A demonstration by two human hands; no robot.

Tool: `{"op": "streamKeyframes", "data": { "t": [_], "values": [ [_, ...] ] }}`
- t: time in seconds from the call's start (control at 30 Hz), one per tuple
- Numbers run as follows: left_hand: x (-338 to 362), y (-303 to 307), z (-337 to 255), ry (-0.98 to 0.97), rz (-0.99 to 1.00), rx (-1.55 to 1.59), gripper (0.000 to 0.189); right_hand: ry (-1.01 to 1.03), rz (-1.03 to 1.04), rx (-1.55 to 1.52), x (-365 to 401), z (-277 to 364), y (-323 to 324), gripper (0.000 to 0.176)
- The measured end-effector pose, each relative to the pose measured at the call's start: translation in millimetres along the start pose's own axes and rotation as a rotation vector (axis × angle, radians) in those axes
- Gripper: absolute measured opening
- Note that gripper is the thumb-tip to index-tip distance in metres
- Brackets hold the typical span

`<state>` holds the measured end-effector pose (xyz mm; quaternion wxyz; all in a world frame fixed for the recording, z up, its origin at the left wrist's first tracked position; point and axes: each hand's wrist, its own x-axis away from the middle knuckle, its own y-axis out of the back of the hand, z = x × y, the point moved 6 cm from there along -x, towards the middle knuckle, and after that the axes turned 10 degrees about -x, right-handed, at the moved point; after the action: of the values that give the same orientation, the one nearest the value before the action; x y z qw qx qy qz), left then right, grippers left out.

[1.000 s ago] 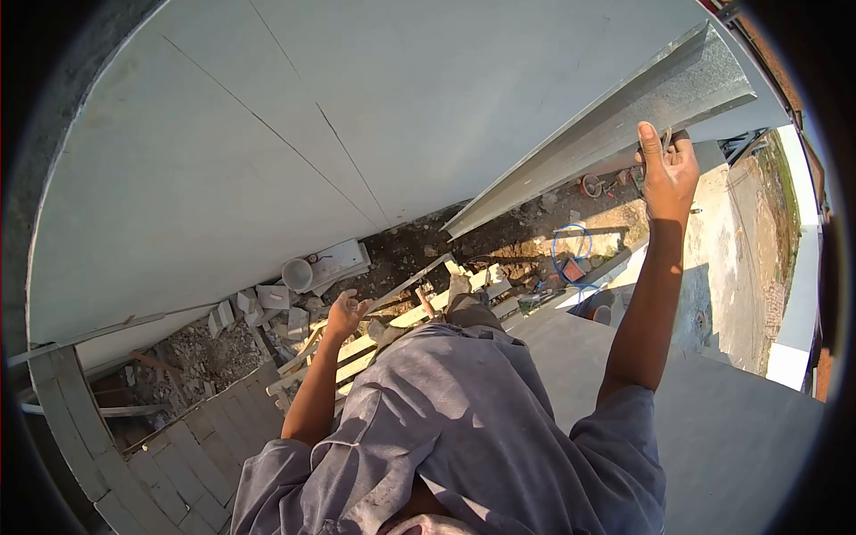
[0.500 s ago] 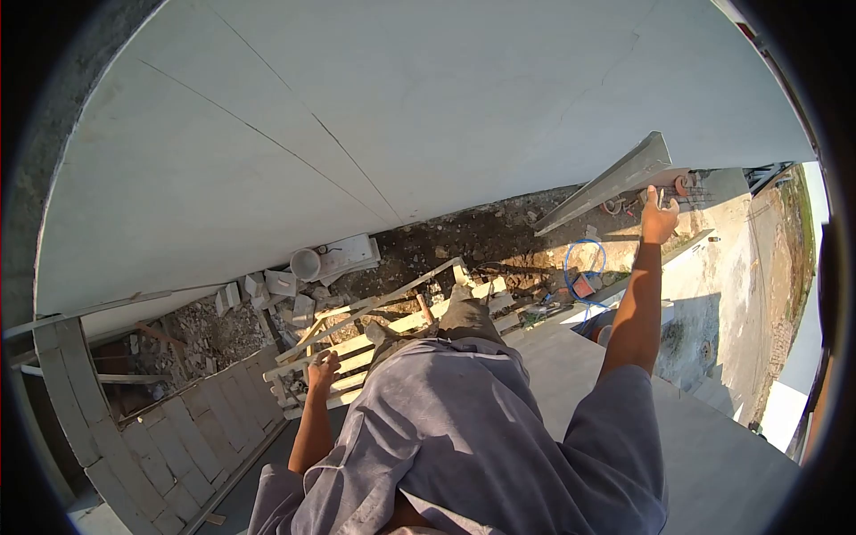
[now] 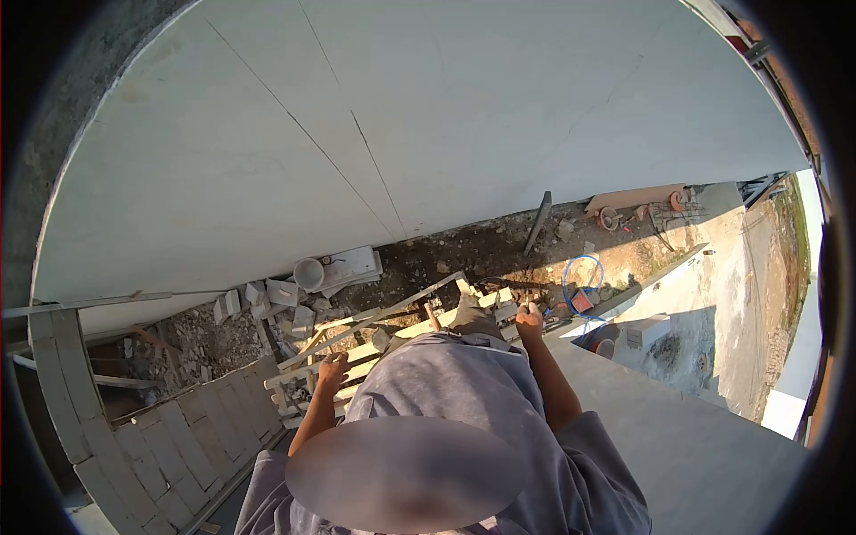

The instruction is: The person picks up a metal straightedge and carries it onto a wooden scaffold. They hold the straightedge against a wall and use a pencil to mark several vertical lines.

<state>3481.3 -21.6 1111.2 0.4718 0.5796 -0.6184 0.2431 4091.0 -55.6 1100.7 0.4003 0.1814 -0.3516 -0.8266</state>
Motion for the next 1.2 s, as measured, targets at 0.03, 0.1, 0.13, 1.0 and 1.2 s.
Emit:
{"op": "streamKeyframes", "data": {
  "t": [0.03, 0.1, 0.13, 1.0, 1.2],
  "values": [
    [0, 6, -6, 0.004, -0.025, 0.015, 0.047, 0.255, -0.031, 0.153, 1, 6, -5, 0.02],
    [-6, 14, -15, -0.007, -0.017, 0.012, 0.039, 0.767, -0.095, 0.461, 0, 14, -16, 0.019],
    [6, 15, -31, -0.017, -0.071, -0.001, 0.032, 0.471, -0.007, 0.251, -16, -2, -20, 0.019],
    [9, -5, 4, 0.054, 0.016, 0.197, 0.033, -0.278, 0.433, -0.301, 10, 31, 1, 0.013],
    [10, 10, -13, -0.058, -0.071, 0.139, 0.06, -0.452, 0.312, -0.536, -62, 173, 15, 0.03]
  ]
}}
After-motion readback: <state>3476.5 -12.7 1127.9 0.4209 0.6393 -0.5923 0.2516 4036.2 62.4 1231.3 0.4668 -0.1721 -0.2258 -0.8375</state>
